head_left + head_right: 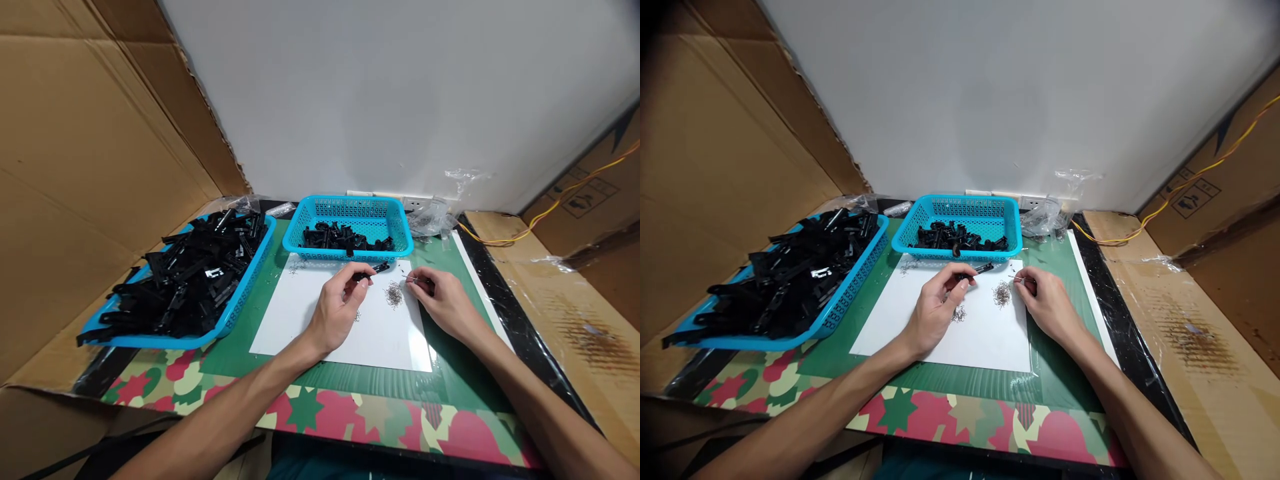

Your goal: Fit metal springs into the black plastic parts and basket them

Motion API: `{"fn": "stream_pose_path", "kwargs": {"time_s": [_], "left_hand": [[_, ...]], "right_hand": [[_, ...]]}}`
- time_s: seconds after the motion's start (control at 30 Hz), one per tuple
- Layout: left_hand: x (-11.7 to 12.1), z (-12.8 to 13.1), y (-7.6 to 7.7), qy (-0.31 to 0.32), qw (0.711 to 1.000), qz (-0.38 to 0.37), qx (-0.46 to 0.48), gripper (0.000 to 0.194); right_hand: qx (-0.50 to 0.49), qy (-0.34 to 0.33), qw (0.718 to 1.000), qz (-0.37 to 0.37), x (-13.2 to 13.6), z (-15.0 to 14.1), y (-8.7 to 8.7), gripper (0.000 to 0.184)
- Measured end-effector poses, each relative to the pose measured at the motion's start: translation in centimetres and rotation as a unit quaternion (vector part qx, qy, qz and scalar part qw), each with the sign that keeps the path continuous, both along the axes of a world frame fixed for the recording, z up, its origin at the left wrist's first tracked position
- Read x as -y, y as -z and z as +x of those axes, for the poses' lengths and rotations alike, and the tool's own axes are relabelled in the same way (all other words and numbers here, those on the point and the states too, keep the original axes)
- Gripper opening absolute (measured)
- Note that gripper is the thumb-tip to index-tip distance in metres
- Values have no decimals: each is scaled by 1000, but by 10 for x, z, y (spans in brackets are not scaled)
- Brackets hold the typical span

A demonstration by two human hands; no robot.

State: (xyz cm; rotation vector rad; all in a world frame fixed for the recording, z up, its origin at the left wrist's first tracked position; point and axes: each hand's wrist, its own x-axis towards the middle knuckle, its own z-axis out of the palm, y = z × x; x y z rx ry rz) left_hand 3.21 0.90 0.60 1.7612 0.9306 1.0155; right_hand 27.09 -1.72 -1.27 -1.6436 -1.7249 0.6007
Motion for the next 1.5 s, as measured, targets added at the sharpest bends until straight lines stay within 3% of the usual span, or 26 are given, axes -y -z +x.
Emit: {"fn": "stream_pose_path", "kwargs": {"time_s": [0.17, 0.33, 0.5, 0.67, 0.93, 1.2, 1.5], "left_hand": [[1, 0, -2, 11, 999, 46, -27, 26], [2, -2, -4, 34, 999, 35, -25, 24], [5, 1, -6, 84, 996, 3, 22, 26], [4, 3, -5, 114, 991, -38, 65, 26], [5, 5, -4, 106, 989, -82, 68, 25], [1, 3, -5, 81, 995, -34, 49, 25], [0, -2, -5, 108, 994, -14, -6, 23]], "right_hand": [[-123, -15, 992, 3, 3, -3, -7, 26], [-298, -69, 952, -19, 11, -15, -21, 31], [-345, -111, 932, -16, 20, -32, -28, 24], [-333, -108, 937, 16, 25, -42, -26, 19], [-186, -61, 974, 114, 38, -44, -27, 16], [-208, -90, 972, 62, 37, -38, -34, 18], [-212, -87, 973, -13, 32, -35, -31, 15]]}}
